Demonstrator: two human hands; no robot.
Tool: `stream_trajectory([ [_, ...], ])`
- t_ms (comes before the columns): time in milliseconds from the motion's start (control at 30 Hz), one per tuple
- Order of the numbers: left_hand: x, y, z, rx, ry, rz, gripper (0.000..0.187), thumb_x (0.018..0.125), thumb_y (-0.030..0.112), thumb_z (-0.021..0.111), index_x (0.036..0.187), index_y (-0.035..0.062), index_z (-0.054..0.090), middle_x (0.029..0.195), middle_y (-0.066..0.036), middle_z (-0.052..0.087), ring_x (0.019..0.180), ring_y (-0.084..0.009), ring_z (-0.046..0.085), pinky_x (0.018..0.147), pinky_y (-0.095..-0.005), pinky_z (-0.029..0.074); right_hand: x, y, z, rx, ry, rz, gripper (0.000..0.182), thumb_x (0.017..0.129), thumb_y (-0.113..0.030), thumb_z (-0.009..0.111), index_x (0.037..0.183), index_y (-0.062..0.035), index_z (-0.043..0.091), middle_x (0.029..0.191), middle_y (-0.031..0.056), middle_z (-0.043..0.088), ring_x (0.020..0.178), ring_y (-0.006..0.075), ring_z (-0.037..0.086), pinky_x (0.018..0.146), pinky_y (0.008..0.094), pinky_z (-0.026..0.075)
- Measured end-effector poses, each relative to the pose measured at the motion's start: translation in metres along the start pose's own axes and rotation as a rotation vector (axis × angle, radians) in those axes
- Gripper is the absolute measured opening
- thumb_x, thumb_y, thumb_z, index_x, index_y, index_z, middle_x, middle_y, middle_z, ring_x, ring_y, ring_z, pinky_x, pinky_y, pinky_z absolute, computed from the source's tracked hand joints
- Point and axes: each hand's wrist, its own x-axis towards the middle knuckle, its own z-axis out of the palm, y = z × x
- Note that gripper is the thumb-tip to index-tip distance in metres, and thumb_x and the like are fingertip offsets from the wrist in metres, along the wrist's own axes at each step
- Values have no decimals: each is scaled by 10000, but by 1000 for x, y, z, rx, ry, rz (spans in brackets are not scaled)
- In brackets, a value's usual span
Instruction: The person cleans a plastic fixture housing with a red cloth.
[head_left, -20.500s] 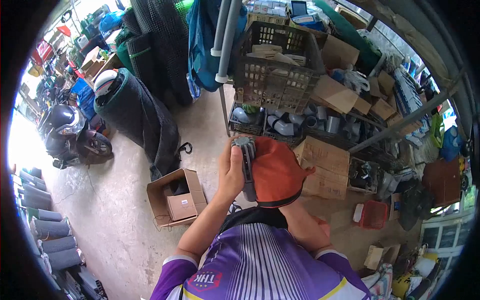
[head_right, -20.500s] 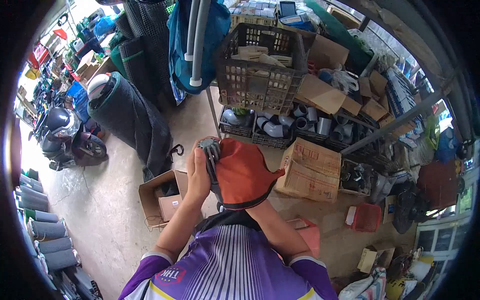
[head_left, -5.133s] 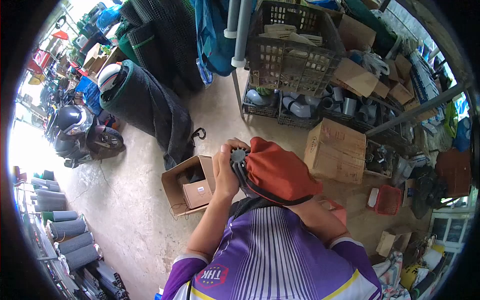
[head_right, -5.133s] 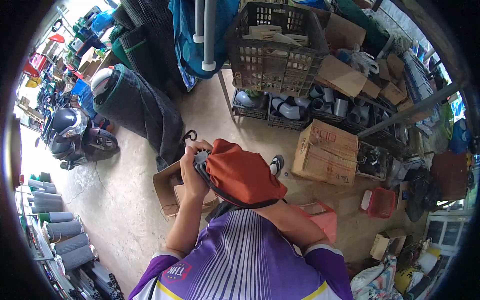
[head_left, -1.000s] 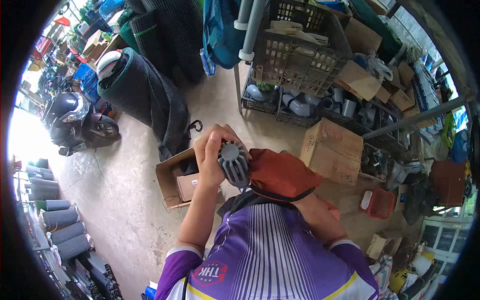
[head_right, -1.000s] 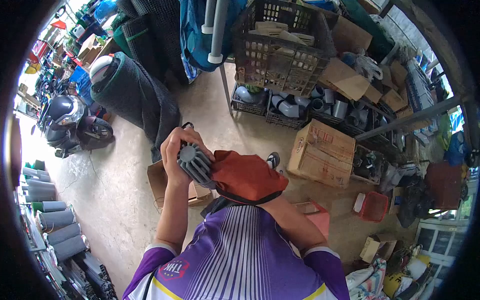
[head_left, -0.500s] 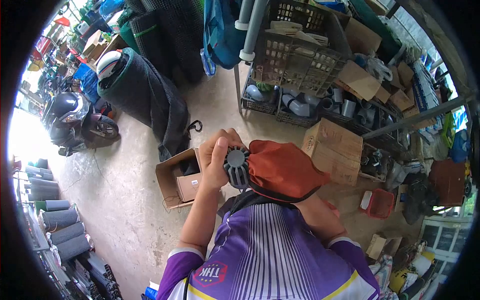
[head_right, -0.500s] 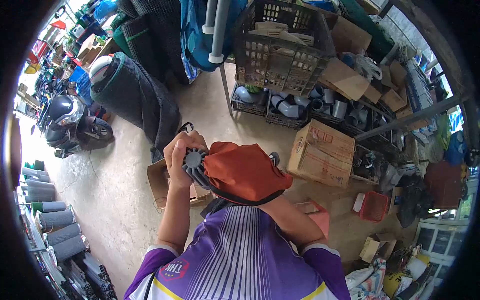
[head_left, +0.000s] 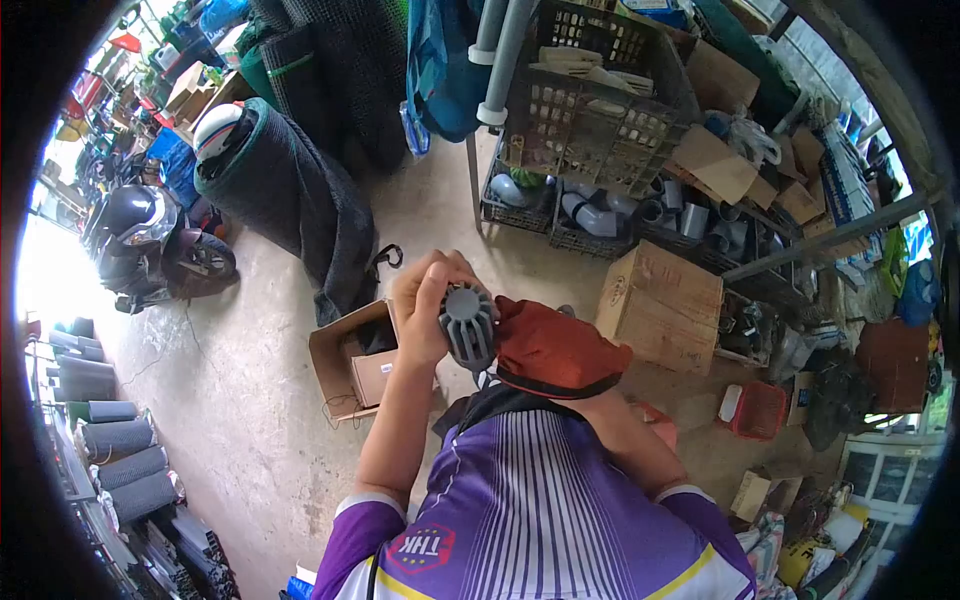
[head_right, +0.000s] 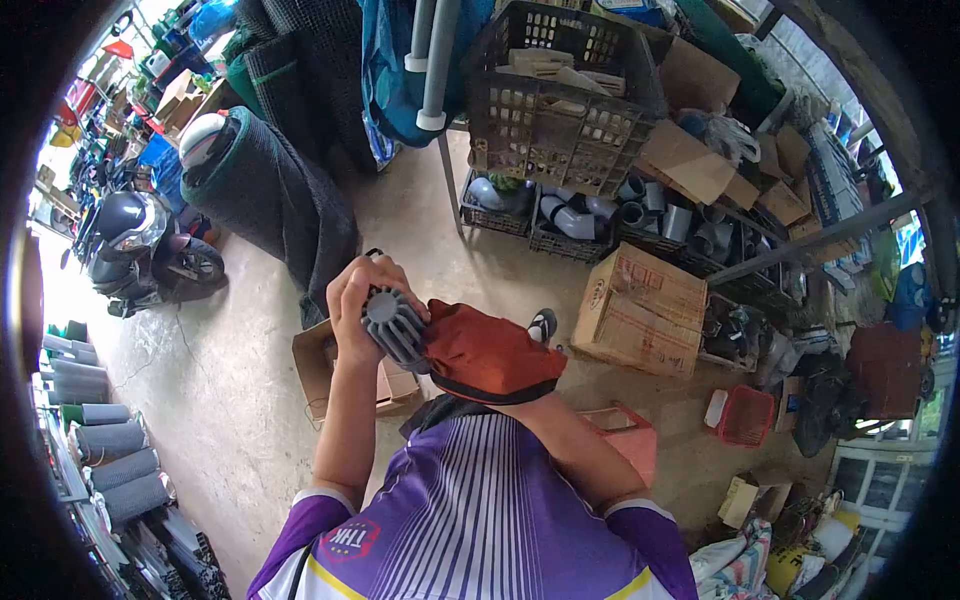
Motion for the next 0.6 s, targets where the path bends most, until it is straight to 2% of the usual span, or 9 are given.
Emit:
stream_trajectory([
  [33, 1, 1, 2, -23, -10, -6, 423, 961, 326, 398, 749, -28, 490, 633, -157, 493, 529, -227, 543, 445, -340, 529, 1, -1, 0, -36, 6, -20, 329, 721, -134, 691, 1039, -96, 618, 1050, 109, 608, 1008, 289, 590, 846, 363, 492],
  [67, 2, -3, -1, -60, -4, -24, 492, 964, 424, 391, 774, -19, 493, 656, -157, 502, 555, -230, 553, 474, -345, 536, 3, -3, -3, -75, 14, -39, 328, 722, -138, 692, 1038, -95, 618, 1050, 114, 607, 1009, 291, 590, 844, 364, 492],
  [167, 4, -15, 5, -283, 110, -62, 602, 940, 559, 365, 797, -12, 492, 704, -158, 517, 592, -231, 558, 528, -355, 553, -1, 1, 0, -78, 114, -42, 310, 724, -142, 688, 1023, -99, 622, 1032, 111, 606, 987, 291, 592, 814, 369, 495],
  [200, 4, -16, 2, -138, 65, -55, 746, 859, 713, 355, 800, -15, 505, 741, -136, 516, 620, -213, 552, 589, -357, 560, 0, 0, 0, -58, 156, -39, 301, 725, -142, 685, 1016, -101, 623, 1023, 107, 606, 976, 290, 592, 800, 372, 496],
  [300, 2, -18, 6, 132, 64, 167, 834, 758, 805, 405, 785, -22, 510, 746, -108, 501, 619, -193, 549, 624, -338, 557, 9, -14, -14, -29, 55, 36, 241, 727, -142, 661, 961, -103, 617, 947, 91, 592, 915, 290, 588, 747, 393, 492],
  [333, -3, -17, 1, 203, 66, 124, 919, 669, 852, 453, 820, -51, 539, 748, -84, 507, 690, -183, 585, 643, -326, 556, 13, -15, -16, -56, -19, 62, 221, 727, -141, 651, 941, -102, 612, 921, 88, 583, 894, 288, 586, 731, 397, 489],
  [400, -6, -19, -8, 333, 43, 110, 949, 670, 846, 456, 882, -74, 559, 778, -88, 543, 754, -181, 603, 631, -317, 550, 22, -15, -17, -112, -168, 115, 182, 728, -138, 632, 903, -100, 600, 870, 83, 566, 850, 286, 582, 700, 406, 484],
  [500, -10, -18, -7, 360, 76, 26, 885, 748, 775, 462, 980, -68, 595, 841, -83, 605, 789, -154, 600, 682, -271, 507, 17, -10, -10, -202, -24, 9, 165, 721, -137, 621, 878, -95, 590, 825, 89, 549, 824, 286, 585, 697, 402, 486],
  [600, -13, -23, 4, 228, 135, -96, 834, 817, 727, 428, 1093, -45, 582, 894, -86, 631, 806, -140, 597, 729, -251, 479, 12, -2, 3, -98, 139, 39, 143, 733, -135, 619, 868, -97, 589, 845, 89, 554, 827, 288, 583, 704, 408, 486],
])
